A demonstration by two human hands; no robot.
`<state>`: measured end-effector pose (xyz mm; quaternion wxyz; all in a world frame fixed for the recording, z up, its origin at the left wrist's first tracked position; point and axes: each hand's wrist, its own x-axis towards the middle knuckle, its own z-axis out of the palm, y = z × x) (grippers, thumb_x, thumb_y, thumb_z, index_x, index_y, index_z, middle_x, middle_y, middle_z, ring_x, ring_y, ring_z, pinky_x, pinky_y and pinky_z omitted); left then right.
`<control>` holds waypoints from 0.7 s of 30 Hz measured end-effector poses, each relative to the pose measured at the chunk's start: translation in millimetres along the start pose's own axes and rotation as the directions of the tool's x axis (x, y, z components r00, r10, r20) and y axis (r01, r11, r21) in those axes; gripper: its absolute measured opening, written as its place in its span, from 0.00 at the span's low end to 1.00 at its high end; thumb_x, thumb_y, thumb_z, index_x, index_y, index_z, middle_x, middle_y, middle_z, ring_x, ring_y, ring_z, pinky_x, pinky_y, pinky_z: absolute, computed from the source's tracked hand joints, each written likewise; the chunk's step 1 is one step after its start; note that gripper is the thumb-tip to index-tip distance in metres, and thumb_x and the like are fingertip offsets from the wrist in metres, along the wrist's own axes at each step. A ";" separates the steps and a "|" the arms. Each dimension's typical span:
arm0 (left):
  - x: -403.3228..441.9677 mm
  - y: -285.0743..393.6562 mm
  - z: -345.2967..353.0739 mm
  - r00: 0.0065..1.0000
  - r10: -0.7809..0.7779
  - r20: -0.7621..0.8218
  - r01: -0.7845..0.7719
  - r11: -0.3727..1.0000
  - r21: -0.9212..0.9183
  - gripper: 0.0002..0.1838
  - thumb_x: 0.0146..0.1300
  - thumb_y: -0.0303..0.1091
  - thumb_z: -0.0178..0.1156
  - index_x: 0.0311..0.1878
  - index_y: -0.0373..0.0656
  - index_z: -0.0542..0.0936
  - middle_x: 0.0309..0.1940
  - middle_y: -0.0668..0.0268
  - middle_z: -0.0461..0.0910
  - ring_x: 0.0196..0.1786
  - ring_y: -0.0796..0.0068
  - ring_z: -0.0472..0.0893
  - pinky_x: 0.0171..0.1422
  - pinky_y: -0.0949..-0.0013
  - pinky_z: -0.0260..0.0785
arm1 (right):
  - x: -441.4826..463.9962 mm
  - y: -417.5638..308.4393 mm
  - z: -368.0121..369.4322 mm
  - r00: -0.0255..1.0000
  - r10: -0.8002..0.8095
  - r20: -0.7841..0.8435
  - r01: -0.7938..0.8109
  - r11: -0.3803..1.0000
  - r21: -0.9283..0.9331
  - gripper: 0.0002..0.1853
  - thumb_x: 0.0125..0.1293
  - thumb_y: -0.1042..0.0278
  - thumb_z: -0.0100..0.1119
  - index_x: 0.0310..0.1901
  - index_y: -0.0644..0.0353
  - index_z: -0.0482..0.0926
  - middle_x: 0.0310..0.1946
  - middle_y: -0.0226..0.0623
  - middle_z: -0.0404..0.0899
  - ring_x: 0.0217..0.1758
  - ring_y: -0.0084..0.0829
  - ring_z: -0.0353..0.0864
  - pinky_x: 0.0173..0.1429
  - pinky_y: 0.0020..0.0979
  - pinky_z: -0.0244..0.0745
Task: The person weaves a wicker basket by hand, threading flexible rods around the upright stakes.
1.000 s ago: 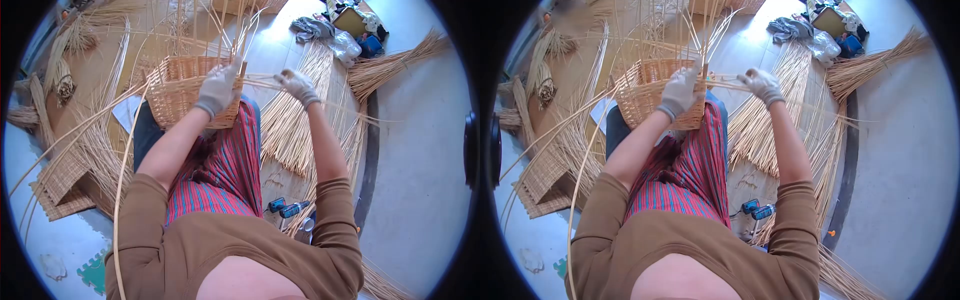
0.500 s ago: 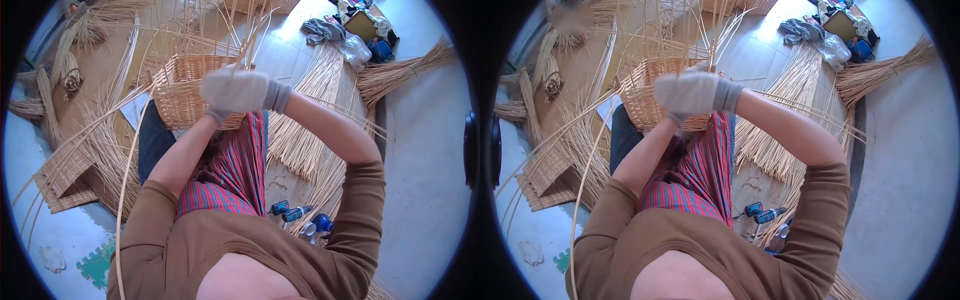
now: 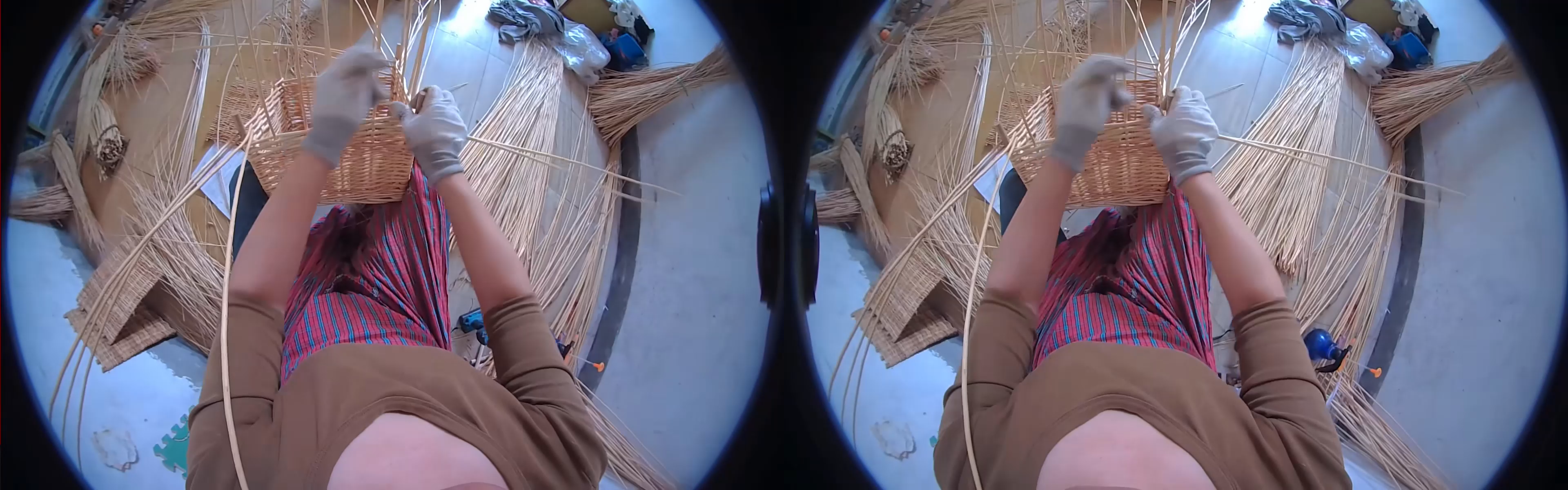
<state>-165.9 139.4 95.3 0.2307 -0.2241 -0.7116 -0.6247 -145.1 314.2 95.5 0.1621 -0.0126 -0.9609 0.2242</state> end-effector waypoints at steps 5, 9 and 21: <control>42.0 15.5 110.7 0.938 0.347 -0.017 -0.313 0.866 0.390 0.38 0.71 0.50 0.65 0.78 0.48 0.64 0.66 0.51 0.79 0.68 0.47 0.80 0.69 0.54 0.74 | 6.6 24.6 41.9 0.948 -0.085 -0.307 0.099 0.995 0.028 0.21 0.63 0.46 0.67 0.46 0.56 0.82 0.42 0.46 0.86 0.42 0.50 0.87 0.47 0.49 0.80; -49.0 42.3 51.8 0.984 0.129 0.120 -0.156 0.957 0.246 0.25 0.70 0.39 0.69 0.67 0.41 0.78 0.60 0.53 0.83 0.61 0.59 0.84 0.66 0.60 0.76 | 20.6 21.3 15.6 0.977 0.181 0.112 -0.185 0.982 0.025 0.22 0.66 0.50 0.66 0.53 0.57 0.79 0.43 0.46 0.86 0.47 0.53 0.86 0.52 0.48 0.80; -150.7 0.7 -119.0 0.810 -0.242 -0.534 0.393 0.900 0.188 0.36 0.65 0.46 0.74 0.68 0.33 0.73 0.54 0.54 0.84 0.52 0.62 0.85 0.59 0.64 0.78 | -117.3 -91.8 15.5 0.843 -0.365 -0.394 0.531 0.673 0.514 0.21 0.60 0.81 0.67 0.56 0.56 0.81 0.48 0.38 0.86 0.56 0.43 0.83 0.65 0.43 0.77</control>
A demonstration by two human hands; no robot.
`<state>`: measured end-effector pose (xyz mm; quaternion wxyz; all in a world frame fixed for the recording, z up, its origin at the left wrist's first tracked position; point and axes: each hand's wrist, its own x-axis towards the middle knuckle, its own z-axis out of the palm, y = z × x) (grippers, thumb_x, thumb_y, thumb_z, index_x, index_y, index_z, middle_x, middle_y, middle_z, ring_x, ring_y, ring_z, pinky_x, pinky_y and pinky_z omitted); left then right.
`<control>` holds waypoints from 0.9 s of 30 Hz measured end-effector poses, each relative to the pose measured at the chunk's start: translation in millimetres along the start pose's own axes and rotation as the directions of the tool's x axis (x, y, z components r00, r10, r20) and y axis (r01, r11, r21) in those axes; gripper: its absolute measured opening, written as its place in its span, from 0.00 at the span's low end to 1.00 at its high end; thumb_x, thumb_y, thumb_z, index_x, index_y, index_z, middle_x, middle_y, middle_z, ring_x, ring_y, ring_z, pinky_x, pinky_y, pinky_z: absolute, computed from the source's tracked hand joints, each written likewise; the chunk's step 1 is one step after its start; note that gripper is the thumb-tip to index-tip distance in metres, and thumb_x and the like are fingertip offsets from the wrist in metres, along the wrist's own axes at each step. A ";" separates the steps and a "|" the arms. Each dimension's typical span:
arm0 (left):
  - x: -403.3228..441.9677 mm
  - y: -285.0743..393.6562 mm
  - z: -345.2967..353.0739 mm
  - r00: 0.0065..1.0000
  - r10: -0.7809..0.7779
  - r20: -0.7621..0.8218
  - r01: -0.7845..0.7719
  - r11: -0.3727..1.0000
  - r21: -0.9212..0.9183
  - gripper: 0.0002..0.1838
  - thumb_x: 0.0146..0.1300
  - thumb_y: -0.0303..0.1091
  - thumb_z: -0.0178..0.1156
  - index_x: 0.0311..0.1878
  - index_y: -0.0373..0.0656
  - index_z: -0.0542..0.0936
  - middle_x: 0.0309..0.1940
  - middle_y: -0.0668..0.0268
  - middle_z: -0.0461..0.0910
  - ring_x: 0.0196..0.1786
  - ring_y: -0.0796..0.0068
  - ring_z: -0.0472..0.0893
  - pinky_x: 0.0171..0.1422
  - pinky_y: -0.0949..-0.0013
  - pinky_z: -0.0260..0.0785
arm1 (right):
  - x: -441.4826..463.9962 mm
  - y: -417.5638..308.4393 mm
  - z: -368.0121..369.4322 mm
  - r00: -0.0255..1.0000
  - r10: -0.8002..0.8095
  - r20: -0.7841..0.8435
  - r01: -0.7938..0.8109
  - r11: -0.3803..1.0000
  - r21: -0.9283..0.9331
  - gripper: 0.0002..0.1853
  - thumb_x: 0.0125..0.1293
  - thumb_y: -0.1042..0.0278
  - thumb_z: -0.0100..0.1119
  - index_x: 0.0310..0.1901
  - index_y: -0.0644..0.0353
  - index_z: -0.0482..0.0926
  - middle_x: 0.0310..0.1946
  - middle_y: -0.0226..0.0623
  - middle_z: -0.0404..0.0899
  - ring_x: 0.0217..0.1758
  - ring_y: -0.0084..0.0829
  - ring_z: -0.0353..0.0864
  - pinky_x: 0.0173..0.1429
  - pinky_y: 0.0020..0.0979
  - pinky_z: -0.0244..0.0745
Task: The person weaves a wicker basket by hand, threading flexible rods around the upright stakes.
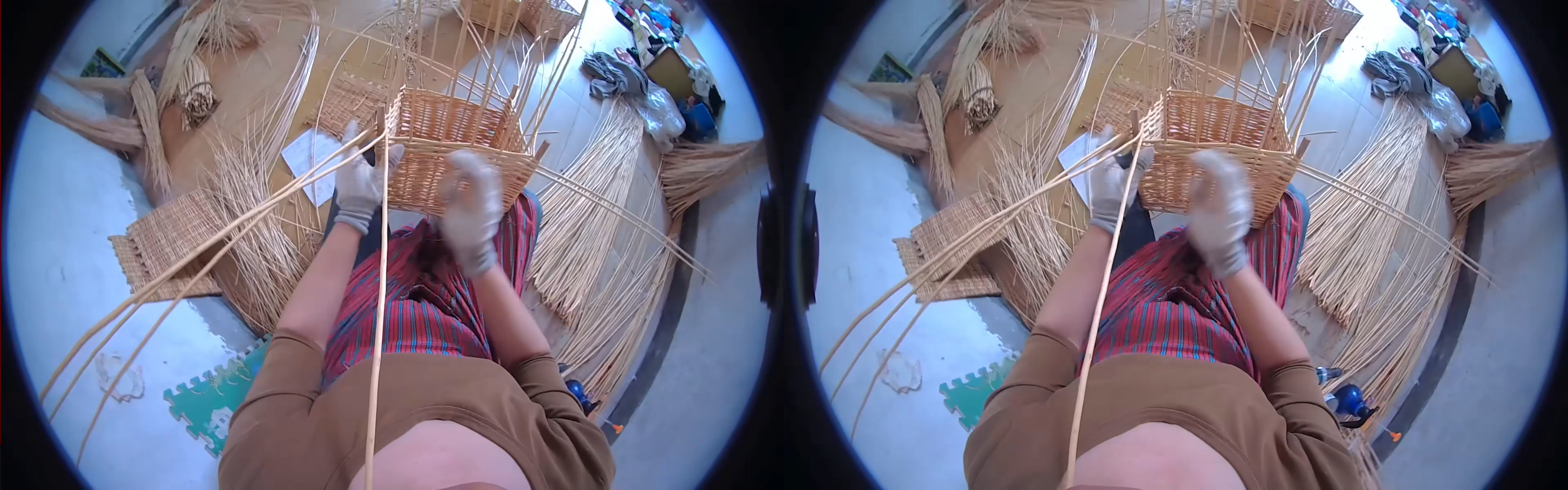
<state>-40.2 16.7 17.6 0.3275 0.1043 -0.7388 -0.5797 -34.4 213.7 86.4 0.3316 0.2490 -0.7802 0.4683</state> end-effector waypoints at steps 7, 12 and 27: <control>7.4 -14.8 -19.7 0.981 -0.128 0.145 0.182 0.861 -0.474 0.13 0.78 0.35 0.59 0.58 0.38 0.83 0.46 0.65 0.86 0.44 0.73 0.82 0.54 0.68 0.78 | -5.2 -96.4 42.6 0.873 -0.343 0.346 0.186 0.891 0.414 0.24 0.59 0.77 0.63 0.59 0.52 0.83 0.56 0.36 0.85 0.57 0.43 0.85 0.60 0.41 0.81; -18.8 -15.7 -43.0 0.970 -0.188 0.154 0.222 0.943 -0.247 0.13 0.78 0.32 0.58 0.59 0.38 0.82 0.47 0.65 0.86 0.43 0.77 0.82 0.53 0.71 0.77 | 26.7 -92.3 38.7 0.441 -0.522 0.730 0.387 0.845 0.370 0.26 0.63 0.69 0.60 0.64 0.44 0.81 0.43 0.35 0.85 0.48 0.43 0.88 0.51 0.44 0.84; 41.9 33.1 32.1 0.818 -0.293 0.495 0.228 0.955 0.188 0.21 0.76 0.39 0.61 0.68 0.45 0.73 0.45 0.58 0.86 0.31 0.71 0.88 0.38 0.63 0.81 | 40.0 76.2 -6.2 0.721 0.684 0.112 -0.574 0.498 0.650 0.04 0.82 0.68 0.53 0.53 0.53 0.72 0.42 0.39 0.87 0.45 0.34 0.90 0.40 0.31 0.87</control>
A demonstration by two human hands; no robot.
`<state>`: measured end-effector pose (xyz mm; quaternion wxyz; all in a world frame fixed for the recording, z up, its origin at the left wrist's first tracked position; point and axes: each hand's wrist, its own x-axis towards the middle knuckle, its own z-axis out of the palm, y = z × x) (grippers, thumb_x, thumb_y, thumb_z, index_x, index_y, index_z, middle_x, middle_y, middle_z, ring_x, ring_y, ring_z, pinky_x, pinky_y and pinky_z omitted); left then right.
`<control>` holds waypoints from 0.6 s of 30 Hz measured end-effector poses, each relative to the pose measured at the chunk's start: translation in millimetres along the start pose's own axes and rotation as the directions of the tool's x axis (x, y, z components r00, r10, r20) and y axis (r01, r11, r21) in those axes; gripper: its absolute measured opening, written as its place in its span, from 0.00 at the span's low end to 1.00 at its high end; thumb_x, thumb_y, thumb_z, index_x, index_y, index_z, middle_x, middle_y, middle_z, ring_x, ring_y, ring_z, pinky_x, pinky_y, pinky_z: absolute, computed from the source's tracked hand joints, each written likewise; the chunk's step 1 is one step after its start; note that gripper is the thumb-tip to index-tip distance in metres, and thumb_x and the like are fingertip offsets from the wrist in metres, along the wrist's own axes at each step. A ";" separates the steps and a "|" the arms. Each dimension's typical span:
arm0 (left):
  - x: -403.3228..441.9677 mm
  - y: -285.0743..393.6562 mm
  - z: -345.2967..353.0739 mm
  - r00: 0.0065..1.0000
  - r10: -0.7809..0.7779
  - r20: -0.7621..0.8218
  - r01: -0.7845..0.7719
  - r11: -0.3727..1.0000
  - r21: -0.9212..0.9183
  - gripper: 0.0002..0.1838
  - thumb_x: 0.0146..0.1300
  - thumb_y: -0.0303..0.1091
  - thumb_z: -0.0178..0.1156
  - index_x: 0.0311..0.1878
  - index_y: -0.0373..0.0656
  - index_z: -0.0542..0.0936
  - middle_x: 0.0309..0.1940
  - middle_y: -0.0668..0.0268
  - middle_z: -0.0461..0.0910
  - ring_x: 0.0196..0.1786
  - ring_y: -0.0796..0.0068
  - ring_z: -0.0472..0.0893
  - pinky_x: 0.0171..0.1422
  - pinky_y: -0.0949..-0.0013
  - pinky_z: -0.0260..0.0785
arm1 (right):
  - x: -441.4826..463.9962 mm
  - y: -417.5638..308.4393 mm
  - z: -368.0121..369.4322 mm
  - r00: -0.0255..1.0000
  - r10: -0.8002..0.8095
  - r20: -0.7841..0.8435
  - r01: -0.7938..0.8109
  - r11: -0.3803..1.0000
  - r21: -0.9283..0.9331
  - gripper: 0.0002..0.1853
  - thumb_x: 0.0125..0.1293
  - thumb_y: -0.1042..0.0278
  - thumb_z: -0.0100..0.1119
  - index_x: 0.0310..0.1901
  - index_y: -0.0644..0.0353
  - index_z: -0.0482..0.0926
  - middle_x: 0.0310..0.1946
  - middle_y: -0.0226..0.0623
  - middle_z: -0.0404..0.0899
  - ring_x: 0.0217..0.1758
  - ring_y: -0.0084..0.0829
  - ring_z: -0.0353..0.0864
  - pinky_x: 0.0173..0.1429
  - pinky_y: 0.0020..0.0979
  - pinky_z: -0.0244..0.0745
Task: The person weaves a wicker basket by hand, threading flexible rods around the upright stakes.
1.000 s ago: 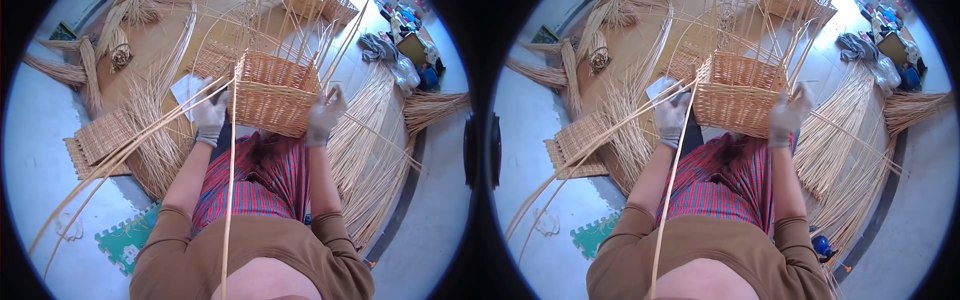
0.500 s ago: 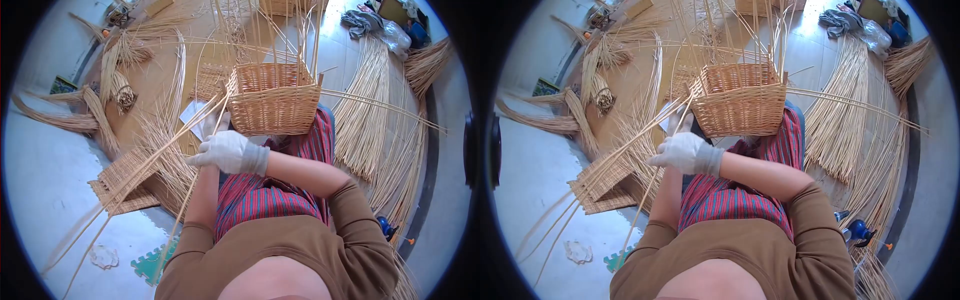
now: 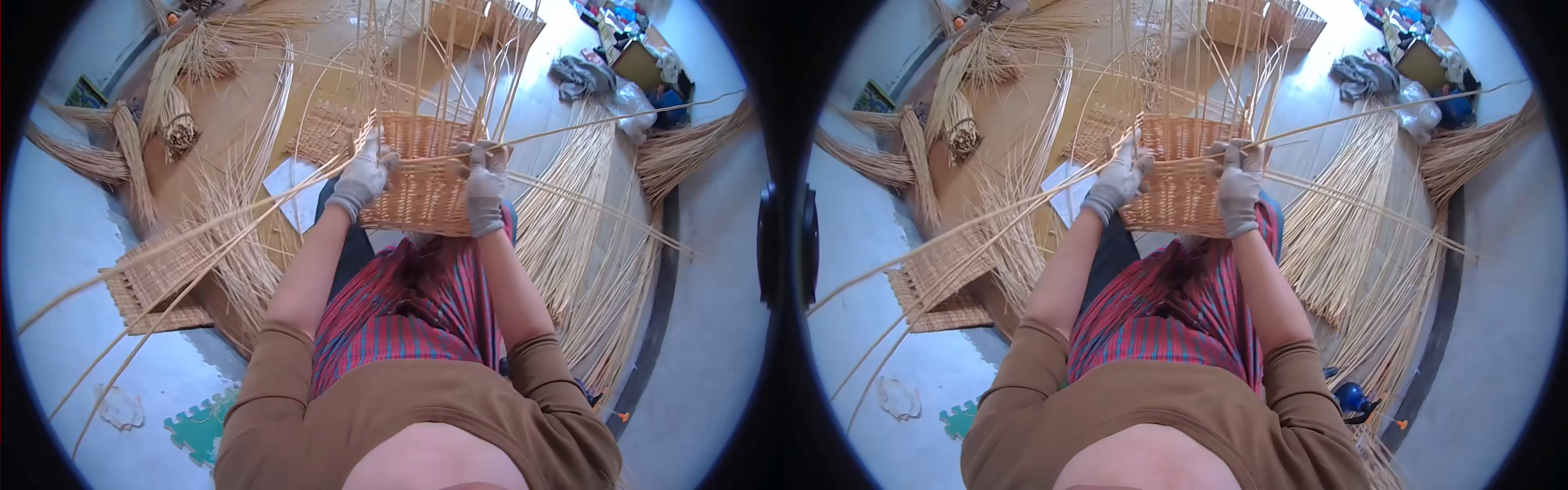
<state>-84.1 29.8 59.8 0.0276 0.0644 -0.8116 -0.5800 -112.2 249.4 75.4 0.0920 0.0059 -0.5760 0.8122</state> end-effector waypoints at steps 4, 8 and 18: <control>10.4 8.2 4.1 0.979 -0.197 0.059 0.191 0.978 0.085 0.18 0.77 0.44 0.61 0.60 0.43 0.76 0.42 0.56 0.87 0.27 0.71 0.87 0.36 0.63 0.81 | 34.8 -17.4 37.0 0.872 -0.309 0.379 0.483 0.666 -0.568 0.19 0.75 0.75 0.55 0.63 0.46 0.72 0.50 0.45 0.88 0.51 0.48 0.90 0.48 0.37 0.85; 12.8 -1.0 15.5 0.975 -0.197 -0.106 0.210 0.967 0.140 0.19 0.78 0.53 0.56 0.52 0.45 0.78 0.29 0.61 0.87 0.25 0.68 0.87 0.39 0.63 0.79 | 60.2 -51.4 135.8 0.774 -0.290 0.563 0.632 0.303 -0.713 0.43 0.67 0.80 0.58 0.81 0.38 0.58 0.80 0.49 0.61 0.67 0.54 0.80 0.66 0.42 0.79; 15.6 -7.6 7.8 0.990 -0.073 -0.118 0.096 0.975 0.200 0.23 0.77 0.59 0.52 0.45 0.46 0.77 0.26 0.59 0.85 0.31 0.60 0.89 0.43 0.55 0.78 | 15.1 1.3 55.6 0.946 -0.040 0.321 0.267 0.659 -0.703 0.50 0.71 0.76 0.59 0.85 0.47 0.38 0.66 0.54 0.80 0.54 0.49 0.89 0.59 0.42 0.80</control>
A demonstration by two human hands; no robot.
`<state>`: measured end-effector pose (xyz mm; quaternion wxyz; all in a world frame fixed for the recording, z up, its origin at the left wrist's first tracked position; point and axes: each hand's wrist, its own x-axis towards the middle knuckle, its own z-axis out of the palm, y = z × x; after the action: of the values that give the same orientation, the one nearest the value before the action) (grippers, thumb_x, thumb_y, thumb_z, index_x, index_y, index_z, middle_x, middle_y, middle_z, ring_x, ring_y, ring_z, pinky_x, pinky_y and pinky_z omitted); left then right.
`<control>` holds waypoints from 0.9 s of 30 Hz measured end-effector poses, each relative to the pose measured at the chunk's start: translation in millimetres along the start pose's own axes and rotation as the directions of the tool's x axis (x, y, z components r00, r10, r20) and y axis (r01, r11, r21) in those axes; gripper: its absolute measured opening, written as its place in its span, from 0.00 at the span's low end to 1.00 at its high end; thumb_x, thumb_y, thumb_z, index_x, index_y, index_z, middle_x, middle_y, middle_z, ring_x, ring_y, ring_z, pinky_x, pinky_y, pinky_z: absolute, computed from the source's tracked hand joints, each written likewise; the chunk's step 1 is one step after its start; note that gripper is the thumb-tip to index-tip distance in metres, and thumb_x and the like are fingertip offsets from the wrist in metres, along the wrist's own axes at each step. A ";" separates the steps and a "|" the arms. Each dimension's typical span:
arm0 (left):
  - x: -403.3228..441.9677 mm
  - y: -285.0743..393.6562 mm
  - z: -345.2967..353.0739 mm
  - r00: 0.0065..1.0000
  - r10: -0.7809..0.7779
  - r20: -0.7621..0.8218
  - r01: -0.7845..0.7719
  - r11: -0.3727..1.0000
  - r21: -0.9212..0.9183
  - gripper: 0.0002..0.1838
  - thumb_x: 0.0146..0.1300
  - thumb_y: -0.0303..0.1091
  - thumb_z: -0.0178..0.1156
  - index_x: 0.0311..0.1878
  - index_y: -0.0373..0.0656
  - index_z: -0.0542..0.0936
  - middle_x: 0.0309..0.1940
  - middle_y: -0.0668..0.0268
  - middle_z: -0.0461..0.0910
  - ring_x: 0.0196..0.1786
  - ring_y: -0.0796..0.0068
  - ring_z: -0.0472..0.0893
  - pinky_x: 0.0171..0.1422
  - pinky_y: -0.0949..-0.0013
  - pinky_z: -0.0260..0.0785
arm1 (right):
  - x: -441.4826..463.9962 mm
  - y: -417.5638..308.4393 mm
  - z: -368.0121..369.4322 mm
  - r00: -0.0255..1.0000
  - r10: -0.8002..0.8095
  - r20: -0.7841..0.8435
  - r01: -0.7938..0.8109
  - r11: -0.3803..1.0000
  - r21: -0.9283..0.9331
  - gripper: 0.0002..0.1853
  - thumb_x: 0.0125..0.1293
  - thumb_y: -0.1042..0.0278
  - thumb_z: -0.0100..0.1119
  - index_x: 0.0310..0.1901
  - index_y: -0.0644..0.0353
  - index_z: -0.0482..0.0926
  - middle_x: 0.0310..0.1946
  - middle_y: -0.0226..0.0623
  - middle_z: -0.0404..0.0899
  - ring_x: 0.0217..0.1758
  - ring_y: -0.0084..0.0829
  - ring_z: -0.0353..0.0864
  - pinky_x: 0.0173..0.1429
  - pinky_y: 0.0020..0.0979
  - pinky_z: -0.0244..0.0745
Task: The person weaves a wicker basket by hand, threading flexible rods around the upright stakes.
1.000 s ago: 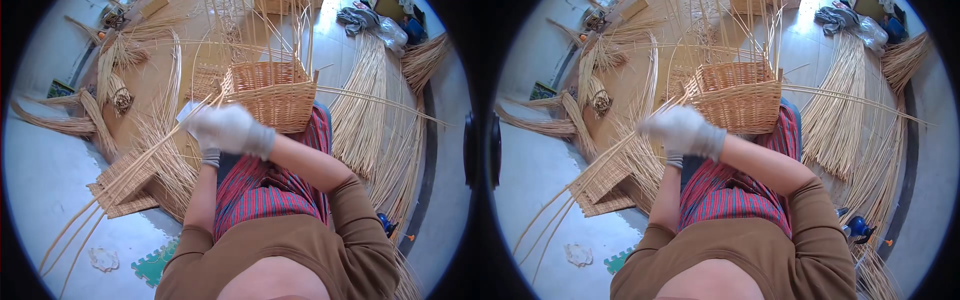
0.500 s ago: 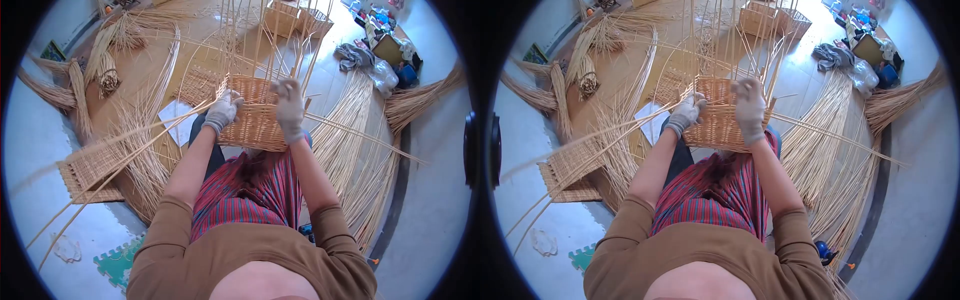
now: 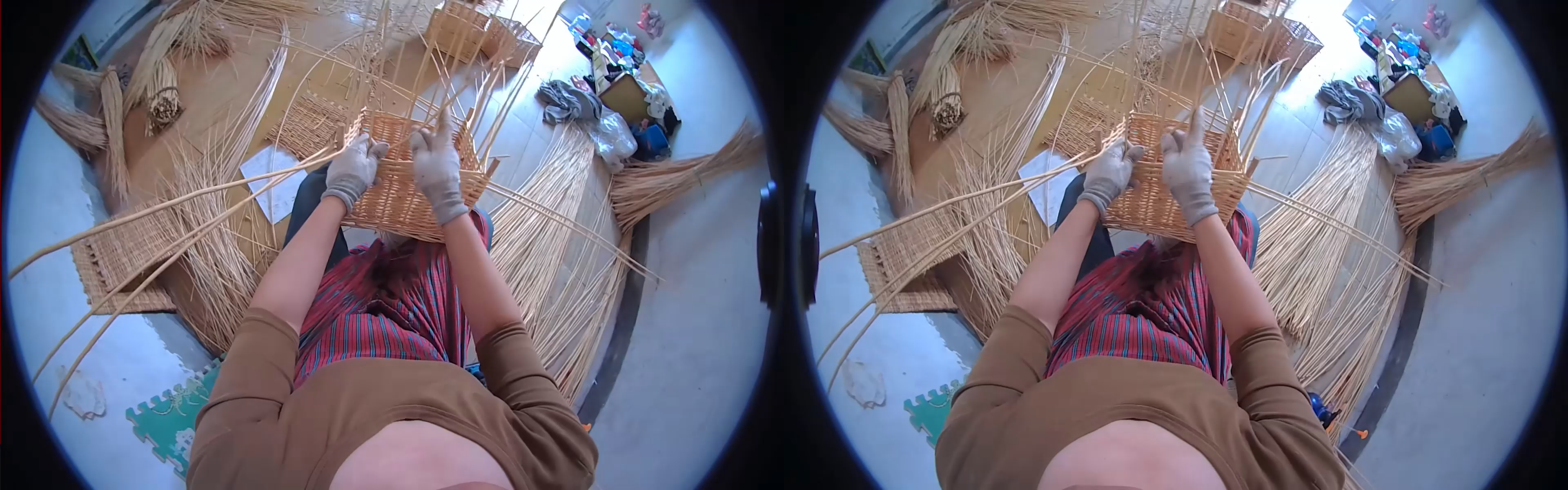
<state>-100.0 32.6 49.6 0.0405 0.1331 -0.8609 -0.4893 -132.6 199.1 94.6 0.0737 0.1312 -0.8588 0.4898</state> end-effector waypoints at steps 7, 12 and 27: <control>0.8 -9.7 3.7 0.991 0.065 -0.121 -0.058 0.997 0.058 0.26 0.77 0.62 0.50 0.51 0.46 0.80 0.27 0.57 0.87 0.35 0.53 0.89 0.46 0.52 0.78 | 49.9 -41.0 16.8 0.865 -0.438 -0.244 0.495 0.825 0.273 0.51 0.71 0.84 0.50 0.86 0.41 0.32 0.77 0.59 0.64 0.83 0.45 0.63 0.68 0.31 0.72; 2.1 -4.1 10.0 0.994 -0.014 -0.106 0.031 0.987 0.160 0.30 0.78 0.59 0.51 0.66 0.41 0.77 0.40 0.51 0.88 0.35 0.59 0.90 0.51 0.56 0.79 | 82.3 -61.9 13.8 0.779 -0.622 -0.071 0.498 0.684 -0.534 0.39 0.66 0.77 0.56 0.80 0.43 0.65 0.86 0.36 0.50 0.85 0.55 0.51 0.86 0.46 0.53; -5.6 -10.4 8.3 0.986 0.073 -0.149 -0.079 0.996 -0.035 0.17 0.68 0.49 0.65 0.52 0.48 0.81 0.39 0.53 0.87 0.46 0.49 0.87 0.54 0.51 0.77 | -52.1 64.1 -35.4 0.840 -0.280 -0.464 0.527 0.624 0.577 0.27 0.82 0.66 0.53 0.76 0.58 0.58 0.50 0.38 0.84 0.58 0.33 0.84 0.65 0.39 0.80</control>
<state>-94.3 36.0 36.7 0.1255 0.1353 -0.8497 -0.4939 -102.0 268.7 46.8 0.2718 0.2572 -0.5377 0.7556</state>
